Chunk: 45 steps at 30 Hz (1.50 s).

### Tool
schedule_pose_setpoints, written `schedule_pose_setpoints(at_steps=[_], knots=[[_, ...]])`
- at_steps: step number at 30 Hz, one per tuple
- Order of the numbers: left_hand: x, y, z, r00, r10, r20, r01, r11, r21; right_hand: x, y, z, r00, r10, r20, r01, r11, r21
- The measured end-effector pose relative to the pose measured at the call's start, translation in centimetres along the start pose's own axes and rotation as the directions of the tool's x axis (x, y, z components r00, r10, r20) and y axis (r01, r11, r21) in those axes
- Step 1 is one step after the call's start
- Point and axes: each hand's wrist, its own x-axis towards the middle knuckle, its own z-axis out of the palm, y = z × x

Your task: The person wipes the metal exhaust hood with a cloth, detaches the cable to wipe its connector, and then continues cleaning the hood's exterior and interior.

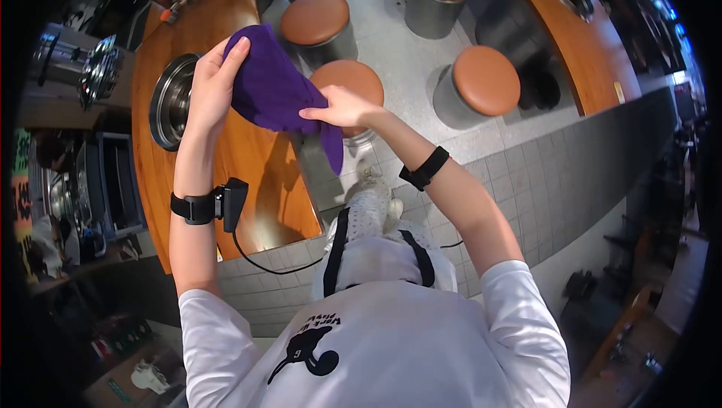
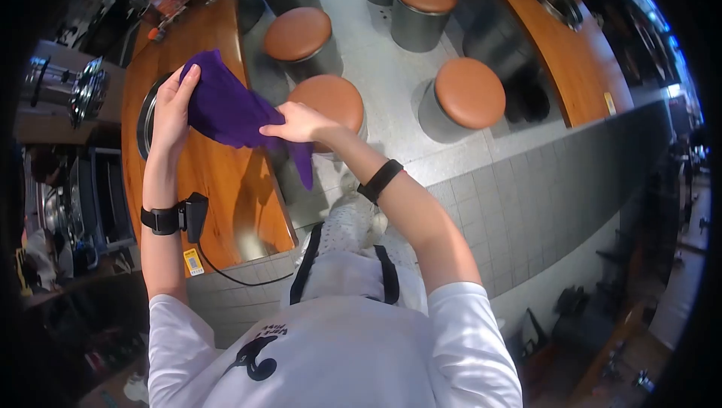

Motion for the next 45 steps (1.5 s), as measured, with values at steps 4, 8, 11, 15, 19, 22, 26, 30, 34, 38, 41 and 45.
schedule_pose_setpoints(at_steps=[4, 8, 11, 15, 19, 22, 26, 30, 34, 38, 41, 45], knots=[[2.1, -0.6, -3.3, 0.975, 0.138, -0.173, -0.111, 0.981, 0.160, 3.9, -1.7, -0.2, 0.974, -0.074, 0.215, -0.038, 0.878, 0.476], [4.3, -4.3, -7.5, 0.925, 0.044, -0.378, -0.032, 0.999, 0.037, 4.5, -8.7, -3.2, 0.909, -0.158, 0.385, -0.100, 0.815, 0.570], [4.6, -5.5, -8.2, 0.920, -0.111, -0.376, 0.062, 0.988, -0.141, 7.3, -11.6, -4.8, 0.954, -0.223, 0.201, 0.173, 0.956, 0.236], [4.6, -8.0, -9.6, 0.898, -0.096, -0.429, 0.028, 0.986, -0.163, 12.2, -9.9, -5.1, 0.815, -0.575, 0.069, 0.574, 0.787, -0.228], [4.1, -10.0, -10.3, 0.803, -0.182, -0.568, 0.090, 0.978, -0.187, 16.2, -10.6, -4.5, 0.841, -0.525, 0.133, 0.390, 0.757, 0.523], [3.7, -9.1, -9.9, 0.726, -0.297, -0.620, 0.149, 0.948, -0.280, 19.9, -10.5, -5.6, 0.857, -0.329, 0.396, 0.091, 0.854, 0.512], [2.2, -7.6, -11.2, 0.550, -0.296, -0.781, 0.161, 0.955, -0.249, 26.2, -11.5, -6.8, 0.742, -0.563, 0.365, 0.252, 0.738, 0.626], [0.6, -4.4, -12.1, 0.398, -0.195, -0.896, 0.157, 0.977, -0.143, 31.6, -13.5, -7.5, 0.617, -0.606, 0.501, 0.169, 0.725, 0.668], [-0.5, -2.5, -13.4, 0.269, -0.195, -0.943, 0.142, 0.977, -0.162, 34.2, -16.5, -6.4, 0.561, -0.726, 0.397, 0.346, 0.641, 0.685], [-0.8, -2.2, -18.1, 0.242, -0.190, -0.952, 0.089, 0.981, -0.173, 37.6, -19.2, -3.8, 0.624, -0.773, 0.113, 0.643, 0.590, 0.488], [-0.1, -2.5, -22.9, 0.256, -0.160, -0.953, -0.006, 0.986, -0.167, 39.7, -23.0, -2.2, 0.638, -0.769, -0.027, 0.733, 0.597, 0.325], [2.2, -3.5, -30.3, 0.264, -0.143, -0.954, -0.147, 0.971, -0.187, 43.2, -28.0, 1.3, 0.520, -0.843, -0.136, 0.854, 0.513, 0.085]])
